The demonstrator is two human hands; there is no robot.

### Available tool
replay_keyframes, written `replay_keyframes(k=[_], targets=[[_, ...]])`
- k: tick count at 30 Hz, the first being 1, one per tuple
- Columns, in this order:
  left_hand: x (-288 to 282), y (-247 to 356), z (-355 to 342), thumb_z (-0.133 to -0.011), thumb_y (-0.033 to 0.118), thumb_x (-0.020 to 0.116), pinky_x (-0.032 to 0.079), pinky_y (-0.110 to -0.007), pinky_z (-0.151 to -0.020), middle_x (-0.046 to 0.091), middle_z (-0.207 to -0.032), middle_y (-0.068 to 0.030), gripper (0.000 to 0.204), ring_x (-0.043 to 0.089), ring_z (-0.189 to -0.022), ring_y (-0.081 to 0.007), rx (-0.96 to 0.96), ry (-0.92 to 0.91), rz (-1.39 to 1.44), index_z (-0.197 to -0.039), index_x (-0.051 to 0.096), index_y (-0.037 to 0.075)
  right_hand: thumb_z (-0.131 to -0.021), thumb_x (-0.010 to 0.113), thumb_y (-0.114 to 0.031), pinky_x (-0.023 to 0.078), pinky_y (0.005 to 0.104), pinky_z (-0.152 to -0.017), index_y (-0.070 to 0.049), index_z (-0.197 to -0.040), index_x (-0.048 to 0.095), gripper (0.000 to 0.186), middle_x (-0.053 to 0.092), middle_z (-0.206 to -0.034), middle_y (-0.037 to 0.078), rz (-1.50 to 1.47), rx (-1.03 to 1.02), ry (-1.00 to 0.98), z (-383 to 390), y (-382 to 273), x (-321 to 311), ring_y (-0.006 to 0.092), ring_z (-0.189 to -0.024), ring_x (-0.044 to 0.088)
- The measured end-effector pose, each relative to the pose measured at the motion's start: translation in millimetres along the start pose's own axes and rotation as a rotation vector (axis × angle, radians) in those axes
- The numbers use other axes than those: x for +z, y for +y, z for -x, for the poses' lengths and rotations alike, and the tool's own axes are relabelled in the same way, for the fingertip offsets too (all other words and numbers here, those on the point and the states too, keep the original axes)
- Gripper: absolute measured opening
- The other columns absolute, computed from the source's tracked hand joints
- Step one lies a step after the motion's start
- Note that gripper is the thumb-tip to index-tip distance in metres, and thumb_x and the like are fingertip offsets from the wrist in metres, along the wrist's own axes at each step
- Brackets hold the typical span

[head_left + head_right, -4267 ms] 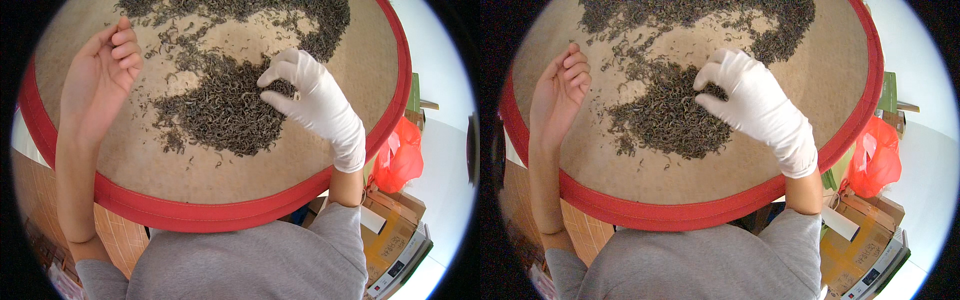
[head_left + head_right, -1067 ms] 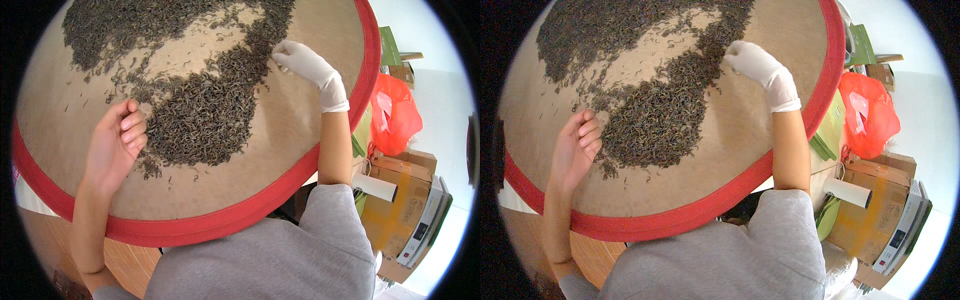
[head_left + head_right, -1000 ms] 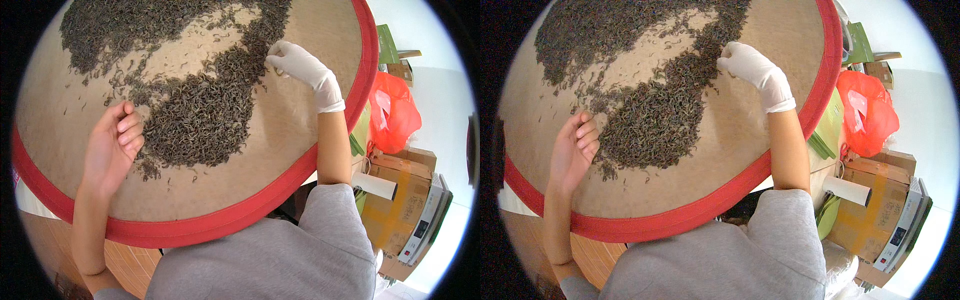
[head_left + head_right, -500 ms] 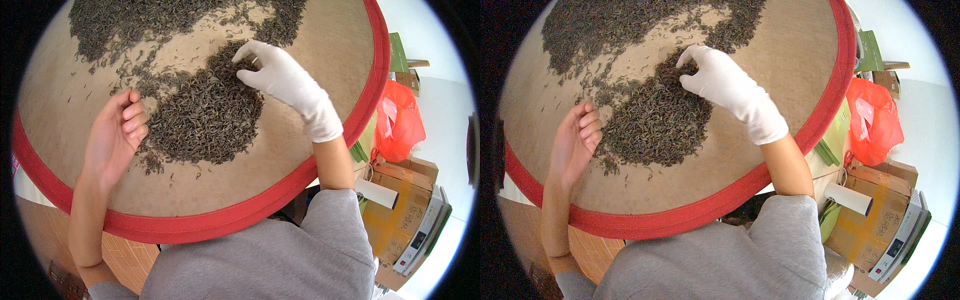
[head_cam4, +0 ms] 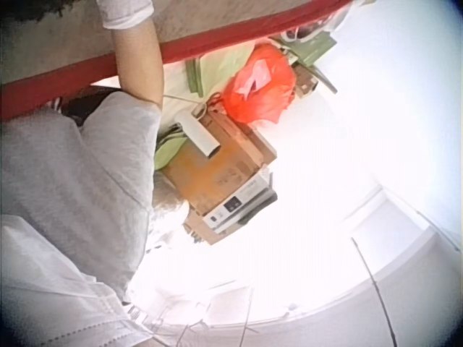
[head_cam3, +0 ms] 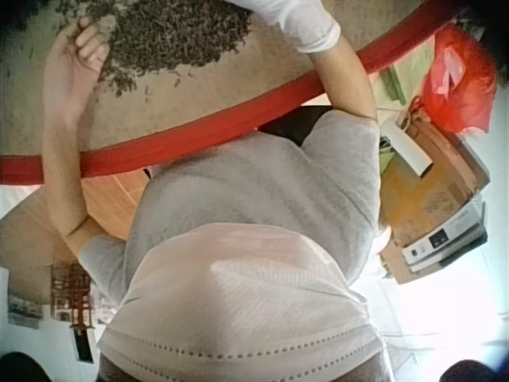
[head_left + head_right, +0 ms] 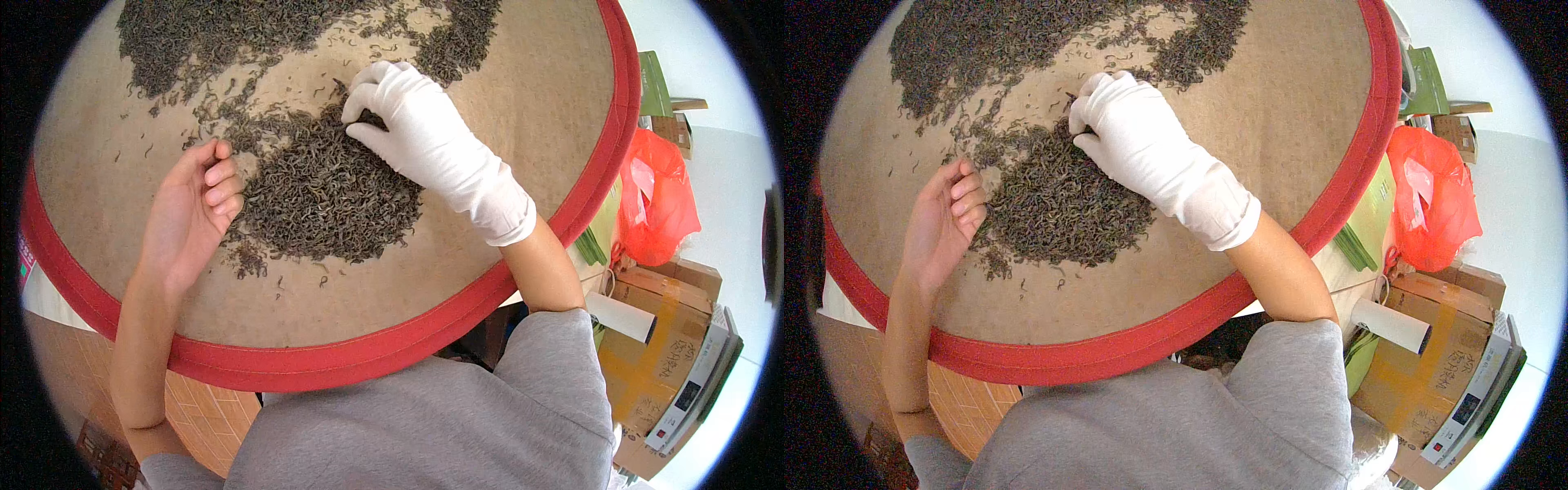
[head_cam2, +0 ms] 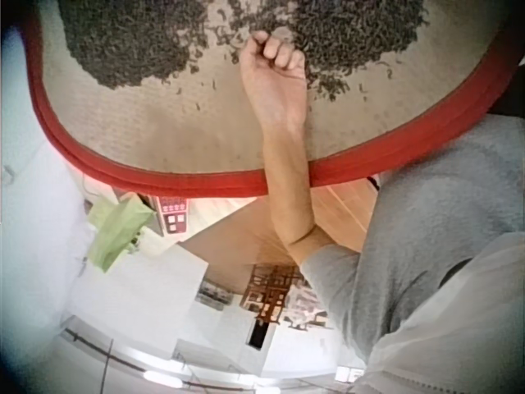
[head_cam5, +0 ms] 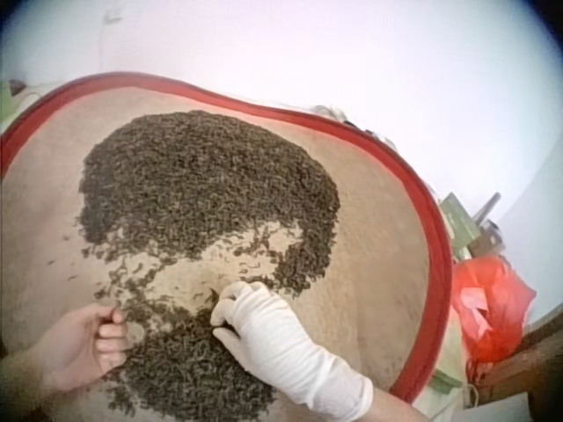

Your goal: The person sorts dried tea leaves by hand on a large flat tray, picking out stems and debris, then transfers the sorted leaves into a green bag and weighs it on a digital scale.

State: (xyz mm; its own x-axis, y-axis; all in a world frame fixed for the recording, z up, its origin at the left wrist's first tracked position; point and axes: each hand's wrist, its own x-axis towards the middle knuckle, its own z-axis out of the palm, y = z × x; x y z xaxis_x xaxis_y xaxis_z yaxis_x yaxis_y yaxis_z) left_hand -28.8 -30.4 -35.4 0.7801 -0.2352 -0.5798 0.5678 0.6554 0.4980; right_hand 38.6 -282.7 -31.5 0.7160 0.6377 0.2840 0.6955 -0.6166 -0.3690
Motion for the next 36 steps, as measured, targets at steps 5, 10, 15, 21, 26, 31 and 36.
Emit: replay_keyframes(k=[5,10,15,21,26,31,36], targets=[[-2,1,0,-0.099,0.018,0.043,0.033,-0.02,-0.053,0.037,-0.069,0.0049,0.014,0.034,-0.058,-0.0056,-0.007,-0.042,0.046,-0.09,0.048,0.008,-0.081,0.07,-0.016,0.049,0.0312,-0.069,-0.004,-0.087,0.066,0.014,0.066,-0.079,0.008,-0.481,0.445,-0.027,-7,-19,-23,0.0186,-0.074,0.062],[-1,1,1,-0.1,0.018,0.042,0.033,-0.02,-0.053,0.035,-0.07,0.005,0.015,0.033,-0.058,-0.0056,-0.015,-0.017,0.044,-0.091,0.047,0.008,-0.094,0.057,-0.014,0.051,0.0232,-0.07,0.001,-0.104,0.063,0.019,0.069,-0.089,0.006,-1.024,0.602,-0.248,-8,-17,-32,0.0109,-0.076,0.063],[1,1,1,-0.1,0.018,0.042,0.033,-0.019,-0.052,0.035,-0.069,0.0052,0.014,0.033,-0.057,-0.0053,-0.018,-0.012,0.049,-0.091,0.047,0.008,-0.095,0.054,-0.012,0.054,0.0274,-0.077,0.002,-0.115,0.059,0.025,0.068,-0.098,0.012,-1.302,0.641,-0.321,-6,-12,-31,0.0167,-0.087,0.066],[1,1,1,-0.1,0.018,0.041,0.033,-0.019,-0.052,0.035,-0.068,0.0058,0.015,0.033,-0.057,-0.0051,-0.031,-0.004,0.039,-0.09,0.047,0.009,-0.096,0.049,-0.015,0.051,0.0298,-0.082,0.005,-0.123,0.055,0.034,0.066,-0.106,0.017,-1.554,0.653,-0.359,-6,-15,-28,0.0207,-0.093,0.064],[1,0,0,-0.1,0.018,0.04,0.033,-0.019,-0.052,0.034,-0.068,0.0059,0.015,0.033,-0.057,-0.0049,-0.027,0.015,0.029,-0.09,0.047,0.009,-0.097,0.042,-0.017,0.05,0.0313,-0.086,0.008,-0.128,0.05,0.04,0.064,-0.113,0.02,-1.68,0.617,-0.388,-9,-16,-26,0.0241,-0.1,0.064],[2,-1,1,-0.1,0.019,0.041,0.033,-0.019,-0.053,0.033,-0.069,0.0062,0.015,0.032,-0.058,-0.0047,-0.014,0.003,0.002,-0.09,0.047,0.009,-0.093,0.05,-0.011,0.05,0.0301,-0.087,0.006,-0.13,0.049,0.04,0.065,-0.112,0.018,-1.562,0.702,-0.331,-9,-25,-32,0.023,-0.102,0.063],[-1,-1,0,-0.1,0.019,0.042,0.033,-0.019,-0.052,0.033,-0.069,0.0062,0.014,0.032,-0.058,-0.0047,-0.005,0.0,0.017,-0.09,0.047,0.009,-0.09,0.056,-0.007,0.05,0.0281,-0.083,0.001,-0.126,0.055,0.037,0.069,-0.102,0.011,-1.213,0.675,-0.337,-7,-29,-35,0.0172,-0.094,0.065]])
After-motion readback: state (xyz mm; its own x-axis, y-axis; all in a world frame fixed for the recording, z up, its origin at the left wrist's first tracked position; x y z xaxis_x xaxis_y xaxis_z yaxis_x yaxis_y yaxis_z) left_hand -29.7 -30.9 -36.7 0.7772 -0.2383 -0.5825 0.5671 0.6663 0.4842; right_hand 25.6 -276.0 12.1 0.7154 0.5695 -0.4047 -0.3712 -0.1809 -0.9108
